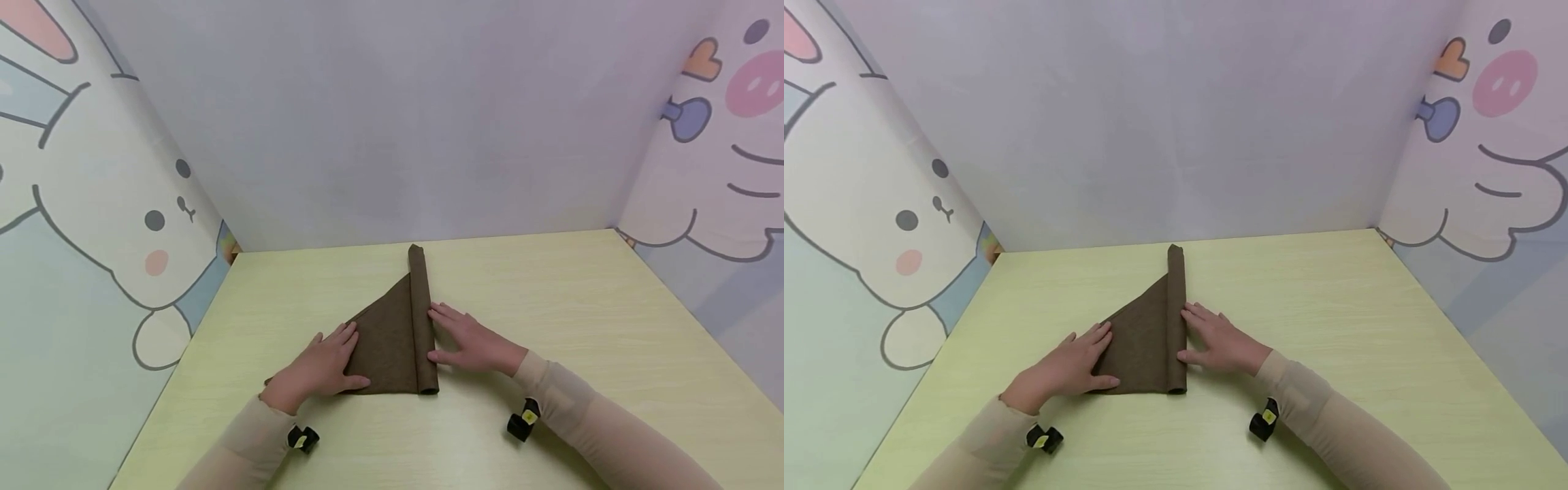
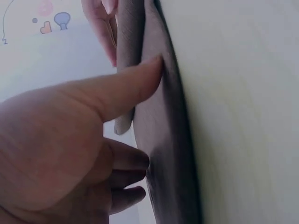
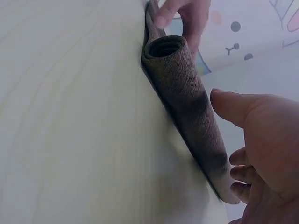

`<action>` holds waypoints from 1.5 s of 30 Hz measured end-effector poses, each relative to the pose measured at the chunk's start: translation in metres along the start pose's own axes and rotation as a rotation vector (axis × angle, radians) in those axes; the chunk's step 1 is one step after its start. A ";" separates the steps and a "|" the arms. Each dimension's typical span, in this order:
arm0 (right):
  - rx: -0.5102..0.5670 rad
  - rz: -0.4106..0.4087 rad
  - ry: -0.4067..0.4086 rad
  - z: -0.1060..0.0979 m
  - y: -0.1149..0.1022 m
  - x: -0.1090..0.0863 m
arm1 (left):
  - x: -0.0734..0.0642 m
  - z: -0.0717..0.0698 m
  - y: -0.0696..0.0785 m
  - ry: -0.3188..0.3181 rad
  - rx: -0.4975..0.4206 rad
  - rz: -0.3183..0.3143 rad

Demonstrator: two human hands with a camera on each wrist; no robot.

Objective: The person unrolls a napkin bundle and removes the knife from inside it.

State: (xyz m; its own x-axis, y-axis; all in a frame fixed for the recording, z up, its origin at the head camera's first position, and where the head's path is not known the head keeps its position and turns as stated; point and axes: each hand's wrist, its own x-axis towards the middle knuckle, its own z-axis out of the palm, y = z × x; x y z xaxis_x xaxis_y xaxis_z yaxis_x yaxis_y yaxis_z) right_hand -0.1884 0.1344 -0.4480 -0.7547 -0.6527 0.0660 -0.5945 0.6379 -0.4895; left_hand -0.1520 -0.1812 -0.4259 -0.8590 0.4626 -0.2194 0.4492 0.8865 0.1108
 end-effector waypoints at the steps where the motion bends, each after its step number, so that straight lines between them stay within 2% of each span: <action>1: 0.004 0.000 0.004 0.000 -0.001 0.002 | 0.003 -0.001 0.003 0.008 0.002 -0.003; 7: -0.009 0.005 0.025 0.004 -0.011 0.016 | 0.021 -0.003 0.028 0.030 0.034 -0.044; 14: -0.124 0.037 0.026 0.011 -0.018 0.033 | 0.032 0.000 0.042 -0.028 0.020 -0.112; 17: -0.143 0.058 0.039 0.013 -0.017 0.039 | 0.034 0.002 0.044 -0.043 0.012 -0.129; 23: -0.129 0.098 0.033 0.016 -0.013 0.041 | 0.034 0.005 0.043 -0.042 0.013 -0.121; 45: -0.016 0.122 0.031 0.018 -0.004 0.039 | 0.033 0.007 0.039 -0.031 0.030 -0.122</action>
State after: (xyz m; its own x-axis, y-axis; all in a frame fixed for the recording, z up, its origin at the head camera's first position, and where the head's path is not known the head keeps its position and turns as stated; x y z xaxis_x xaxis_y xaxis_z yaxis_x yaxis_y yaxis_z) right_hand -0.2105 0.0988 -0.4585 -0.8298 -0.5570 0.0334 -0.5017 0.7185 -0.4818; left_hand -0.1615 -0.1312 -0.4354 -0.8998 0.3505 -0.2597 0.3492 0.9356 0.0529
